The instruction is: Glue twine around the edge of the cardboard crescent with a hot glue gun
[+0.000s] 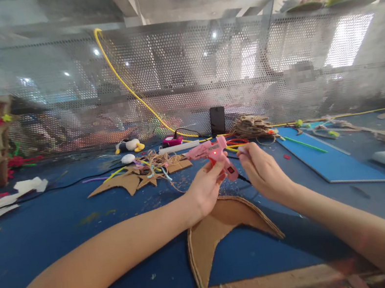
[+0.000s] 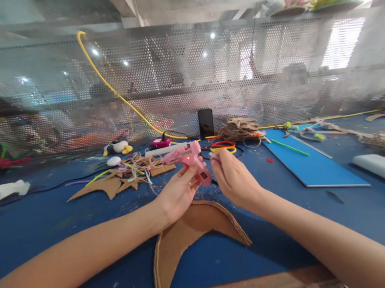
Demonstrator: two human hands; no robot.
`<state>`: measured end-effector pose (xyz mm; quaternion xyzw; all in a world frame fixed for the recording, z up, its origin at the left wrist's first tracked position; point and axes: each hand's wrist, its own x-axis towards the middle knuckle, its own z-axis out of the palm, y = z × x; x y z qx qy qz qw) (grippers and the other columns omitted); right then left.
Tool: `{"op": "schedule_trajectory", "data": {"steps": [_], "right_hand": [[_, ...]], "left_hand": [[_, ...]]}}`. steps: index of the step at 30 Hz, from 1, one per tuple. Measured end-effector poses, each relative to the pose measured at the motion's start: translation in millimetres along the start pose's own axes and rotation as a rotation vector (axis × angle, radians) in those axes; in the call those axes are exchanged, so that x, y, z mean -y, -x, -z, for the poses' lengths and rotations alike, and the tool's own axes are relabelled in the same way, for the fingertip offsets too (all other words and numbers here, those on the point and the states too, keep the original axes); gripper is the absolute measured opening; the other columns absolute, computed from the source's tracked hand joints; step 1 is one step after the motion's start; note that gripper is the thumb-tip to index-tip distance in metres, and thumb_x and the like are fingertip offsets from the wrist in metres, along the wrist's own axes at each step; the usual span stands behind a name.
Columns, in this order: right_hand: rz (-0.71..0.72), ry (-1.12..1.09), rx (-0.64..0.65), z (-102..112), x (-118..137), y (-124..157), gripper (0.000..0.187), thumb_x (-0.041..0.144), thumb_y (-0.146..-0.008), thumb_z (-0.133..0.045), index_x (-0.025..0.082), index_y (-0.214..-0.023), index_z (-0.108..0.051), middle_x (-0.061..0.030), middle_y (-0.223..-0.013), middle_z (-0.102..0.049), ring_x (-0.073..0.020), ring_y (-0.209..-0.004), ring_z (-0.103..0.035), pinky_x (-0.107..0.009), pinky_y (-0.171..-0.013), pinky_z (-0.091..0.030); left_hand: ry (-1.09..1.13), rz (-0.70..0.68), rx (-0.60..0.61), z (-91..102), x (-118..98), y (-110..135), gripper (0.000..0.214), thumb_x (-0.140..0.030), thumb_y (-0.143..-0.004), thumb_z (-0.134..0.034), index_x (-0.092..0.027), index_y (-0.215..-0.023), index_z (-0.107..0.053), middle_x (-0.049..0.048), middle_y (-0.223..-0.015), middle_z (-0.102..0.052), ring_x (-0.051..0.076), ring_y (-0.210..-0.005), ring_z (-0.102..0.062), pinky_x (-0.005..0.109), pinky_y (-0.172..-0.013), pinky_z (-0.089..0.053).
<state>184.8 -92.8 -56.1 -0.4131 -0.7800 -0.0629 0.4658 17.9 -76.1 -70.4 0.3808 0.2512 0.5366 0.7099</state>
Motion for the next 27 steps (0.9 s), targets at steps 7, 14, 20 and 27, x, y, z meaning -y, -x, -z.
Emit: {"op": "schedule_trajectory", "data": {"steps": [7,14,20,27], "right_hand": [[0.153,0.081,-0.165,9.3,-24.5,-10.2,0.027,0.024,-0.103,-0.044,0.020,-0.122,-0.063,-0.0103,-0.106,-0.070,-0.0188,-0.096,-0.067,-0.033,-0.084,-0.054],[0.220,0.139,-0.238,14.6,-27.0,-10.6,0.014,0.025,-0.099,-0.056,0.022,-0.108,-0.066,-0.0057,-0.100,-0.076,-0.0181,-0.089,-0.070,-0.033,-0.082,-0.054],[0.271,0.287,-0.209,19.3,-28.9,-12.4,0.014,0.023,-0.100,-0.054,0.026,-0.105,-0.067,-0.0021,-0.098,-0.075,-0.0186,-0.090,-0.066,-0.039,-0.091,-0.040],[0.348,0.416,-0.255,24.5,-25.2,-13.4,0.015,0.022,-0.100,-0.055,0.029,-0.108,-0.065,0.0017,-0.098,-0.076,-0.0174,-0.087,-0.064,-0.040,-0.094,-0.031]], "left_hand": [[-0.073,0.007,0.021,4.5,1.3,-2.2,0.049,-0.046,-0.055,-0.097,-0.017,-0.089,-0.075,0.0033,-0.099,-0.071,0.014,-0.093,-0.057,0.028,-0.088,-0.040],[-0.149,0.005,0.020,-1.7,-2.3,2.6,0.054,-0.051,-0.049,-0.097,-0.017,-0.085,-0.075,0.0052,-0.097,-0.070,0.017,-0.095,-0.055,0.031,-0.090,-0.039],[-0.272,-0.034,0.120,-0.7,-3.1,5.3,0.051,-0.058,-0.061,-0.090,-0.015,-0.084,-0.073,0.0059,-0.089,-0.067,0.018,-0.090,-0.054,0.034,-0.090,-0.040],[-0.408,-0.040,0.132,1.6,-5.6,5.6,0.056,-0.062,-0.067,-0.085,-0.013,-0.091,-0.073,0.0067,-0.091,-0.066,0.018,-0.089,-0.053,0.036,-0.092,-0.039]]}}
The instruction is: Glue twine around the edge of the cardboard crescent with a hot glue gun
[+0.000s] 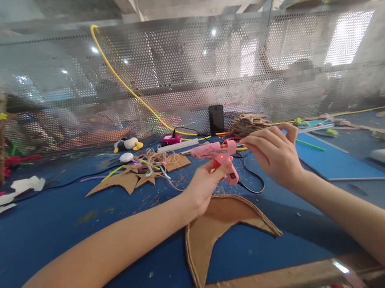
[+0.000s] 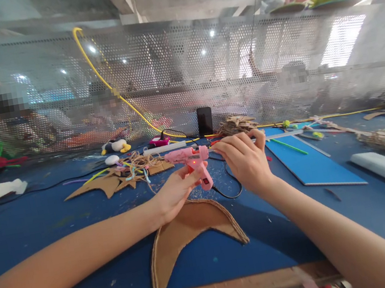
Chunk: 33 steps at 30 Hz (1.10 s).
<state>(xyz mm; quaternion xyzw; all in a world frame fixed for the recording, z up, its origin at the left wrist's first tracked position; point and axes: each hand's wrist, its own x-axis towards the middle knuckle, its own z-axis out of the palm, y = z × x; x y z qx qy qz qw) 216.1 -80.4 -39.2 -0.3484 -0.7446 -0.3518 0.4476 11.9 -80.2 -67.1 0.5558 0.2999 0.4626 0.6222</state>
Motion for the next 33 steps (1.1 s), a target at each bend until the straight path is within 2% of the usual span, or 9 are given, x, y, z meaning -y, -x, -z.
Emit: {"op": "schedule_trajectory", "data": {"steps": [3,8,10,13,17,20,24,33], "right_hand": [[-0.001,0.012,0.020,-0.7,2.4,-0.8,0.013,0.023,-0.101,-0.054,0.027,-0.105,-0.066,0.0010,-0.095,-0.076,-0.0172,-0.084,-0.064,-0.039,-0.091,-0.031],[0.008,-0.029,0.064,0.3,5.6,0.1,0.014,0.023,-0.101,-0.051,0.025,-0.101,-0.065,-0.0004,-0.089,-0.073,-0.0169,-0.081,-0.062,-0.038,-0.087,-0.035],[0.011,-0.095,0.069,0.8,5.8,0.4,0.015,0.022,-0.100,-0.052,0.024,-0.109,-0.064,-0.0030,-0.094,-0.072,-0.0183,-0.085,-0.063,-0.038,-0.086,-0.039],[0.013,-0.171,0.035,-1.2,3.9,1.2,0.033,0.019,-0.096,-0.056,0.022,-0.128,-0.056,-0.0091,-0.109,-0.068,-0.0219,-0.097,-0.064,-0.039,-0.084,-0.047],[0.054,-0.193,-0.053,-5.9,-1.5,2.9,0.029,0.013,-0.095,-0.054,0.022,-0.122,-0.060,-0.0096,-0.107,-0.064,-0.0215,-0.100,-0.064,-0.037,-0.083,-0.052],[0.085,-0.132,-0.041,-6.3,-4.5,3.3,0.025,0.014,-0.097,-0.054,0.025,-0.117,-0.064,-0.0070,-0.103,-0.067,-0.0201,-0.095,-0.065,-0.037,-0.086,-0.050],[0.083,0.019,-0.003,-4.1,-5.2,3.0,0.020,0.017,-0.098,-0.056,0.027,-0.111,-0.066,-0.0022,-0.101,-0.071,-0.0163,-0.086,-0.063,-0.037,-0.088,-0.041],[0.147,0.210,0.035,-1.3,-0.3,1.9,0.013,0.017,-0.100,-0.056,0.024,-0.102,-0.067,0.0008,-0.100,-0.073,-0.0135,-0.087,-0.064,-0.036,-0.094,-0.032]], "left_hand": [[-0.037,0.010,-0.002,0.7,-0.8,1.2,0.057,-0.063,-0.067,-0.084,-0.013,-0.092,-0.073,0.0060,-0.089,-0.066,0.018,-0.088,-0.054,0.035,-0.091,-0.039],[-0.080,-0.010,-0.019,-3.2,-1.0,6.8,0.050,-0.060,-0.069,-0.083,-0.014,-0.082,-0.071,0.0041,-0.083,-0.065,0.017,-0.082,-0.053,0.032,-0.086,-0.039],[-0.074,-0.030,-0.015,-4.9,-1.5,7.9,0.049,-0.060,-0.071,-0.082,-0.014,-0.081,-0.070,0.0043,-0.084,-0.066,0.017,-0.081,-0.054,0.032,-0.085,-0.039],[-0.033,-0.050,-0.020,-5.6,-3.5,7.4,0.049,-0.060,-0.071,-0.082,-0.015,-0.086,-0.070,0.0043,-0.086,-0.066,0.017,-0.082,-0.054,0.033,-0.086,-0.040],[-0.057,-0.061,-0.058,-3.6,-5.7,6.0,0.048,-0.059,-0.071,-0.082,-0.015,-0.085,-0.068,0.0042,-0.085,-0.066,0.017,-0.080,-0.054,0.033,-0.086,-0.040],[-0.089,-0.070,-0.056,-2.2,-5.8,6.3,0.046,-0.059,-0.075,-0.079,-0.015,-0.083,-0.067,0.0043,-0.083,-0.065,0.017,-0.079,-0.054,0.033,-0.085,-0.040],[-0.156,-0.094,-0.053,-2.0,-7.0,8.5,0.042,-0.056,-0.080,-0.075,-0.015,-0.080,-0.067,0.0043,-0.079,-0.065,0.017,-0.077,-0.055,0.034,-0.085,-0.041],[-0.224,-0.156,-0.027,-2.0,-9.9,9.3,0.040,-0.054,-0.081,-0.075,-0.015,-0.076,-0.066,0.0043,-0.078,-0.064,0.017,-0.076,-0.057,0.033,-0.084,-0.044]]}}
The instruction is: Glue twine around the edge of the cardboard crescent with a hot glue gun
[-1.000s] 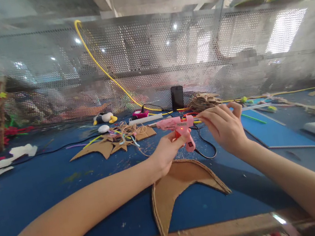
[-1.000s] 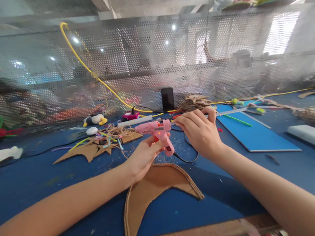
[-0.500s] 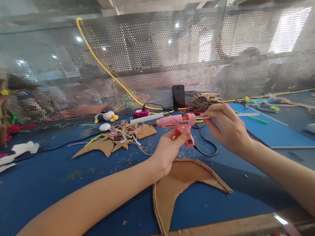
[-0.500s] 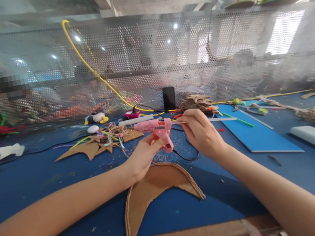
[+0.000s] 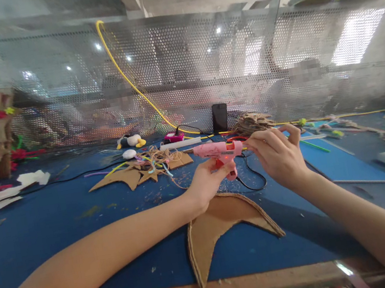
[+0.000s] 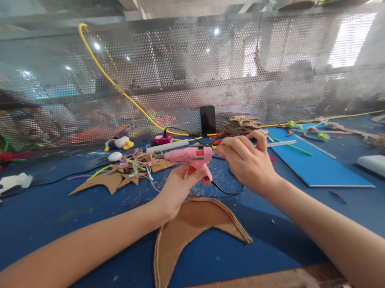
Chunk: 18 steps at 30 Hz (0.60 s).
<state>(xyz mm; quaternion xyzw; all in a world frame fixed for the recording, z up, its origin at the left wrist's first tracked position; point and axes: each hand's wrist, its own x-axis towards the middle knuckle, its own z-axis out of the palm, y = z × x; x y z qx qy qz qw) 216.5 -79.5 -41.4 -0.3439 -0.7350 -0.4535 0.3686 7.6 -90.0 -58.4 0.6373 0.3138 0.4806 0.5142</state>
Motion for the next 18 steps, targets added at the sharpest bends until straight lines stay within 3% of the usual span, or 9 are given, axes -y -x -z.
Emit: {"op": "schedule_trajectory", "data": {"steps": [5,10,13,14,16,18], "right_hand": [[0.018,0.048,-0.014,-0.1,3.0,-2.1,0.013,0.017,-0.098,-0.059,0.023,-0.106,-0.067,0.0008,-0.100,-0.074,-0.0148,-0.090,-0.064,-0.037,-0.096,-0.032],[0.010,0.026,-0.139,4.3,8.3,-1.3,0.030,0.026,-0.092,-0.069,0.022,-0.121,-0.064,-0.0067,-0.109,-0.074,-0.0224,-0.102,-0.063,-0.039,-0.095,-0.040],[0.042,-0.162,-0.112,5.8,12.8,1.0,0.011,0.029,-0.089,-0.072,0.022,-0.093,-0.065,-0.0037,-0.085,-0.072,-0.0194,-0.085,-0.063,-0.035,-0.081,-0.046],[0.028,-0.243,-0.058,5.2,14.9,1.8,0.014,0.030,-0.090,-0.071,0.022,-0.083,-0.061,-0.0018,-0.076,-0.069,-0.0174,-0.076,-0.062,-0.033,-0.074,-0.046],[-0.110,-0.384,0.080,2.1,20.3,3.1,0.026,0.037,-0.090,-0.069,0.022,-0.074,-0.056,-0.0003,-0.067,-0.064,-0.0152,-0.064,-0.059,-0.032,-0.064,-0.044],[-0.382,-0.540,0.203,-2.1,27.2,3.7,0.030,0.048,-0.086,-0.072,0.021,-0.084,-0.058,-0.0032,-0.076,-0.068,-0.0172,-0.067,-0.062,-0.033,-0.063,-0.047]], "left_hand": [[0.029,0.017,0.001,0.8,2.7,-0.9,0.045,-0.060,-0.080,-0.074,-0.015,-0.078,-0.066,0.0043,-0.077,-0.064,0.018,-0.076,-0.056,0.033,-0.083,-0.044],[0.062,0.055,-0.056,1.3,8.3,-4.0,0.045,-0.060,-0.080,-0.075,-0.016,-0.080,-0.066,0.0047,-0.081,-0.065,0.018,-0.079,-0.056,0.033,-0.084,-0.042],[0.123,0.080,-0.063,1.7,12.5,-6.1,0.045,-0.059,-0.079,-0.076,-0.016,-0.088,-0.069,0.0054,-0.088,-0.067,0.018,-0.083,-0.056,0.034,-0.087,-0.041],[0.139,0.087,-0.069,2.0,13.7,-6.7,0.046,-0.059,-0.078,-0.077,-0.016,-0.091,-0.069,0.0057,-0.091,-0.068,0.018,-0.085,-0.057,0.034,-0.088,-0.041],[0.160,0.102,-0.082,2.6,15.4,-7.4,0.047,-0.058,-0.076,-0.079,-0.016,-0.094,-0.070,0.0060,-0.096,-0.069,0.019,-0.090,-0.057,0.034,-0.091,-0.040],[0.178,0.108,-0.088,3.2,16.4,-7.8,0.049,-0.059,-0.074,-0.080,-0.016,-0.095,-0.071,0.0069,-0.100,-0.070,0.020,-0.095,-0.058,0.035,-0.093,-0.039]]}}
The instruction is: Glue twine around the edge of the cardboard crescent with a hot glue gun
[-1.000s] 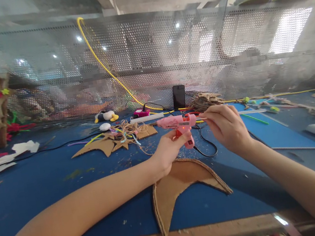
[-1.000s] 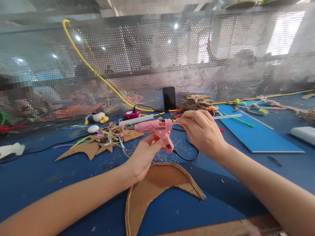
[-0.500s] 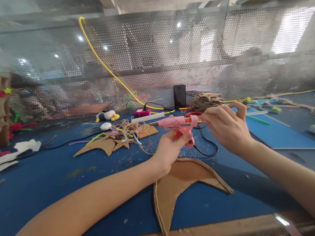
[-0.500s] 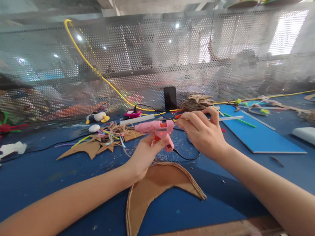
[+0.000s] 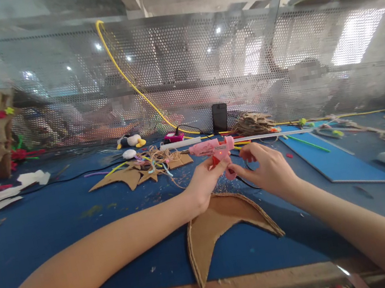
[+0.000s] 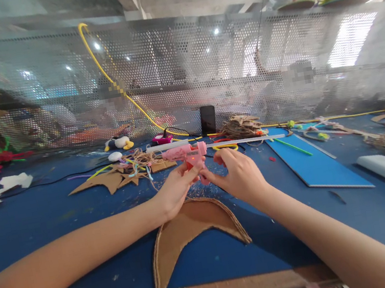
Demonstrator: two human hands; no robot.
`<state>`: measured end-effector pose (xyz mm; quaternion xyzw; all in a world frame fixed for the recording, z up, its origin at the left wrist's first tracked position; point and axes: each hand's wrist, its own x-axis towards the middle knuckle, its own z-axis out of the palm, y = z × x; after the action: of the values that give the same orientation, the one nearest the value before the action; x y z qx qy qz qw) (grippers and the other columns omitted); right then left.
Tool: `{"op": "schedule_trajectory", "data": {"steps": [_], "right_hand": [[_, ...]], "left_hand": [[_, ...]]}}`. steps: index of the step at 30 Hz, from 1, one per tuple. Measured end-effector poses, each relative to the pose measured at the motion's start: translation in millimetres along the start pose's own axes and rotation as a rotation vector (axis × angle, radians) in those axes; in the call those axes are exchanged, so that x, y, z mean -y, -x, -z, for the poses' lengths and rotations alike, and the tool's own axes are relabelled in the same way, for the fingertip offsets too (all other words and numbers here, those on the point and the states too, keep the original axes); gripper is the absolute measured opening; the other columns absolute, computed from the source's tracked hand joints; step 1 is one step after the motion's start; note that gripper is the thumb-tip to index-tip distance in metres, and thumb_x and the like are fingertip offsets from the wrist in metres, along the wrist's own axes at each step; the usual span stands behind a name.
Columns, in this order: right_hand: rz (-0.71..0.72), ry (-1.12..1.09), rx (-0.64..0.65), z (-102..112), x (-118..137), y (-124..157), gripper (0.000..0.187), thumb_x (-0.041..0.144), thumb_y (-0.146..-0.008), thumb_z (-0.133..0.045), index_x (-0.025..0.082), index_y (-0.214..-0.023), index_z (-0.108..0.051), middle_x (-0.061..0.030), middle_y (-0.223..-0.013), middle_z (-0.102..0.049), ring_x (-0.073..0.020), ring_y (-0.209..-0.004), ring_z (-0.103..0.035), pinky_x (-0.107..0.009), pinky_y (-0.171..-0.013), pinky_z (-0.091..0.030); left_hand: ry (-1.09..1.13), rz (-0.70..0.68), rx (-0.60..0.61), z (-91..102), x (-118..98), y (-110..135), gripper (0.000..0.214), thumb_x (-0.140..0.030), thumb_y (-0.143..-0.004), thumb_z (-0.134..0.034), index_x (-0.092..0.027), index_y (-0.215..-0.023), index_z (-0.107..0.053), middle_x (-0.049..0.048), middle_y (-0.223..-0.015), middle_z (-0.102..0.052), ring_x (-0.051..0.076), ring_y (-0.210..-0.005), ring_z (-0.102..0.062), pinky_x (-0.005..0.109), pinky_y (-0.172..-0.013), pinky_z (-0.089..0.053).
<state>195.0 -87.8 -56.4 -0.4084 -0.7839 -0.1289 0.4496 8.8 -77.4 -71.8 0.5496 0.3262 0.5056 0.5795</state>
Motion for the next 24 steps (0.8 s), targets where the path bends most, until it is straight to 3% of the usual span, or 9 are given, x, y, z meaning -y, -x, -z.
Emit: {"op": "schedule_trajectory", "data": {"steps": [2,5,9,14,19,21,24], "right_hand": [[-0.223,-0.307,0.132,-7.1,4.2,1.1,0.036,0.050,-0.085,-0.071,0.021,-0.103,-0.058,-0.0062,-0.089,-0.072,-0.0196,-0.076,-0.068,-0.035,-0.069,-0.054],[-0.367,-0.779,0.269,-16.1,10.9,3.4,0.043,0.045,-0.090,-0.067,0.024,-0.124,-0.048,-0.0067,-0.103,-0.072,-0.0192,-0.083,-0.071,-0.038,-0.077,-0.059],[-0.425,-0.953,0.257,-25.8,18.1,7.0,0.051,0.040,-0.087,-0.070,0.026,-0.128,-0.044,-0.0061,-0.107,-0.069,-0.0177,-0.084,-0.069,-0.035,-0.073,-0.058],[-0.415,-0.846,0.130,-32.2,12.4,7.0,0.028,0.042,-0.091,-0.061,0.024,-0.109,-0.049,-0.0028,-0.093,-0.063,-0.0145,-0.073,-0.059,-0.031,-0.064,-0.050],[-0.436,-0.491,-0.094,-23.3,-21.0,0.5,0.017,0.040,-0.092,-0.053,0.025,-0.097,-0.047,-0.0013,-0.086,-0.057,-0.0174,-0.076,-0.054,-0.036,-0.071,-0.046],[-0.463,-0.348,-0.111,-15.9,-31.8,-2.9,0.018,0.040,-0.090,-0.054,0.025,-0.096,-0.047,-0.0004,-0.084,-0.055,-0.0172,-0.073,-0.052,-0.036,-0.069,-0.044],[-0.529,-0.146,-0.057,-6.9,-36.6,-7.5,0.031,0.049,-0.083,-0.063,0.025,-0.093,-0.047,0.0016,-0.075,-0.053,-0.0163,-0.064,-0.047,-0.033,-0.060,-0.040]], "left_hand": [[0.028,-0.002,0.015,0.6,0.6,-0.3,0.051,-0.060,-0.073,-0.081,-0.017,-0.097,-0.071,0.0081,-0.105,-0.071,0.022,-0.101,-0.058,0.035,-0.094,-0.040],[0.042,0.006,0.029,0.9,1.4,-0.5,0.051,-0.060,-0.074,-0.080,-0.017,-0.100,-0.072,0.0091,-0.110,-0.071,0.023,-0.105,-0.059,0.036,-0.095,-0.040],[0.018,0.028,0.083,-2.0,-0.2,1.5,0.042,-0.054,-0.081,-0.074,-0.015,-0.098,-0.072,0.0089,-0.102,-0.072,0.024,-0.101,-0.061,0.036,-0.093,-0.042],[-0.044,0.000,0.119,-9.9,-7.5,6.6,0.031,-0.031,-0.085,-0.068,-0.018,-0.113,-0.070,0.0082,-0.118,-0.071,0.023,-0.113,-0.060,0.036,-0.102,-0.041],[-0.300,0.097,-0.002,-0.7,-16.9,4.7,0.033,-0.017,-0.084,-0.054,-0.017,-0.114,-0.068,0.0098,-0.125,-0.068,0.023,-0.116,-0.059,0.038,-0.104,-0.043],[-0.543,0.082,0.069,12.6,-22.9,2.0,0.034,-0.014,-0.083,-0.048,-0.018,-0.110,-0.070,0.0084,-0.118,-0.070,0.024,-0.109,-0.061,0.040,-0.102,-0.045],[-1.073,-0.086,0.352,40.1,-29.0,0.8,0.026,-0.014,-0.081,-0.054,-0.019,-0.098,-0.073,0.0071,-0.113,-0.070,0.028,-0.117,-0.056,0.045,-0.110,-0.039]]}}
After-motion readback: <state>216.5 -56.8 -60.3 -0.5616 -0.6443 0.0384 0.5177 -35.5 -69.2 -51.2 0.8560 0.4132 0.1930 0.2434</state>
